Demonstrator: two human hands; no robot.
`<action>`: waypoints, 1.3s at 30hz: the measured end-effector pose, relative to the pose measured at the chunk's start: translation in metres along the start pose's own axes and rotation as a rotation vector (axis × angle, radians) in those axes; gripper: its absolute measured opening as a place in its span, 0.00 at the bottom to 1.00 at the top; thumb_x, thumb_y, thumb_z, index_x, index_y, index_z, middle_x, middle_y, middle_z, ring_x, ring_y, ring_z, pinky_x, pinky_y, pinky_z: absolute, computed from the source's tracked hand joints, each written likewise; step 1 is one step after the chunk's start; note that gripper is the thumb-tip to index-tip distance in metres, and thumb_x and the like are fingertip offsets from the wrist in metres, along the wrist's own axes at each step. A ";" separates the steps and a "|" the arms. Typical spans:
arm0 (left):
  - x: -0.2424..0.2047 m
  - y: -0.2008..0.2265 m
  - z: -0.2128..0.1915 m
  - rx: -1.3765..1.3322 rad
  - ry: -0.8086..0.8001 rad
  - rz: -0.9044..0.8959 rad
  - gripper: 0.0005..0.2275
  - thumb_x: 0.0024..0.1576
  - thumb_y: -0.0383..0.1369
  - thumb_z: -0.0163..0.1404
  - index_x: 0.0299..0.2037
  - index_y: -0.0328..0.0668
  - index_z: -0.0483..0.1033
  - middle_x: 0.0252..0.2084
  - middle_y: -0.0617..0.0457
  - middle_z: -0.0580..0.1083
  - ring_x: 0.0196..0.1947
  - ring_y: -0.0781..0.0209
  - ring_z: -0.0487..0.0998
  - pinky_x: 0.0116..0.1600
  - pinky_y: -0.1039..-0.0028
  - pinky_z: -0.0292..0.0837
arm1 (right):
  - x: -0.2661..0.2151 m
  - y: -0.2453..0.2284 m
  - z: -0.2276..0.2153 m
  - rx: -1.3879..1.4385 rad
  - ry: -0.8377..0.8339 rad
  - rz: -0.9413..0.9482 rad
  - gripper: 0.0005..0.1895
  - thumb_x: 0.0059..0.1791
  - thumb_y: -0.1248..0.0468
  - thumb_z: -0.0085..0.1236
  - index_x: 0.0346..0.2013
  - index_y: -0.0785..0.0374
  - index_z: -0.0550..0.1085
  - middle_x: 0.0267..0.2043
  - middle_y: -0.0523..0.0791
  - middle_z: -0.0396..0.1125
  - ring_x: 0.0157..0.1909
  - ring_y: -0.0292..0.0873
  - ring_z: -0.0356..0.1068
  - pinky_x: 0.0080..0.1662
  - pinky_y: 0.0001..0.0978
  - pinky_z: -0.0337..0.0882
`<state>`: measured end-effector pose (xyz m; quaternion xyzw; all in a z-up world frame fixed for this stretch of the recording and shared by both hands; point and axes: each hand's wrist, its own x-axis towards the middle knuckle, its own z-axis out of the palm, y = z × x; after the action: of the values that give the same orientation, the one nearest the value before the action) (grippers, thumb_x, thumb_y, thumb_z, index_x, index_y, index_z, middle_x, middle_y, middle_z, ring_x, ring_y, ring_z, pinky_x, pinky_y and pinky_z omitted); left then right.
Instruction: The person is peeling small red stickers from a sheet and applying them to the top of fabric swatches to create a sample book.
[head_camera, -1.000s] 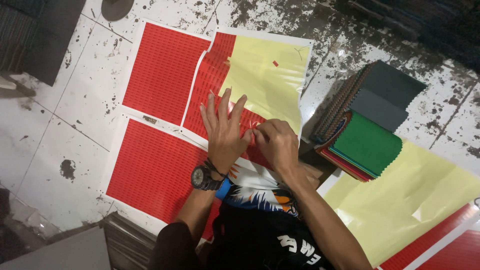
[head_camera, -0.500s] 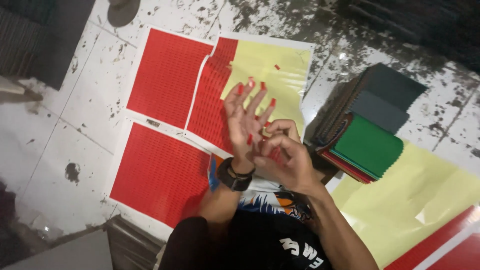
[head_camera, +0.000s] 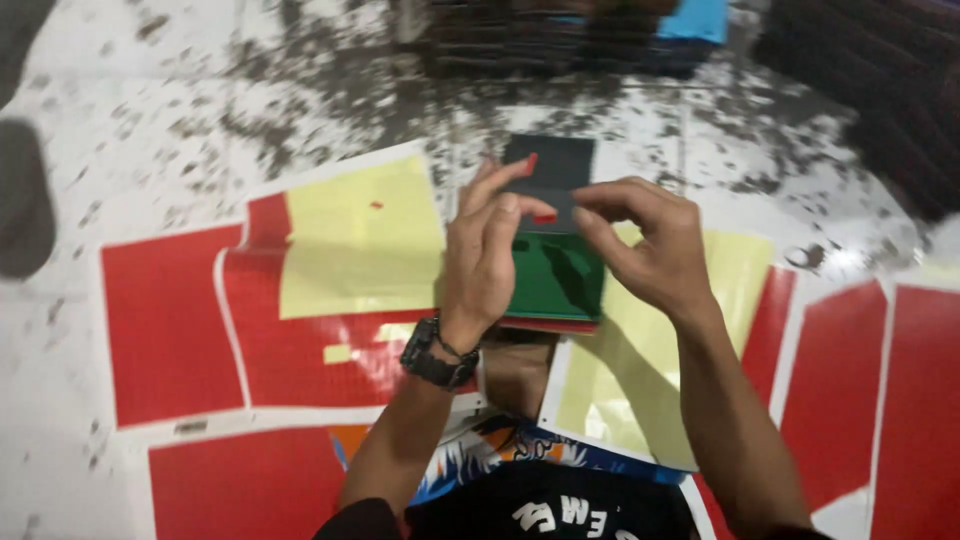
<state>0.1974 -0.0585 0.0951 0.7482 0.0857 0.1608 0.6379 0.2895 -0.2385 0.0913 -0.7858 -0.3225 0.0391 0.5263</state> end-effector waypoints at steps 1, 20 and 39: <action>0.004 -0.004 0.006 -0.012 -0.028 0.008 0.21 0.68 0.43 0.33 0.43 0.50 0.83 0.65 0.48 0.69 0.74 0.34 0.56 0.76 0.44 0.39 | 0.003 -0.002 -0.008 -0.017 0.024 0.011 0.11 0.49 0.68 0.70 0.46 0.65 0.82 0.38 0.50 0.75 0.34 0.49 0.77 0.37 0.35 0.76; 0.032 -0.017 0.014 0.308 -0.073 -0.081 0.26 0.65 0.46 0.29 0.39 0.41 0.82 0.63 0.36 0.67 0.72 0.26 0.52 0.69 0.25 0.26 | 0.035 0.014 -0.002 -0.144 -0.297 0.167 0.04 0.49 0.68 0.64 0.35 0.67 0.82 0.23 0.52 0.74 0.25 0.49 0.76 0.29 0.36 0.75; 0.067 -0.150 -0.006 0.822 0.024 0.215 0.07 0.60 0.36 0.51 0.44 0.54 0.81 0.47 0.53 0.74 0.61 0.44 0.70 0.64 0.33 0.54 | 0.093 0.113 0.055 -0.095 -0.392 0.334 0.06 0.51 0.69 0.59 0.38 0.70 0.80 0.26 0.53 0.74 0.25 0.46 0.75 0.22 0.35 0.73</action>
<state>0.2687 -0.0046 -0.0426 0.9431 0.0715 0.1878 0.2650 0.3933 -0.1705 -0.0039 -0.8295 -0.2855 0.2619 0.4023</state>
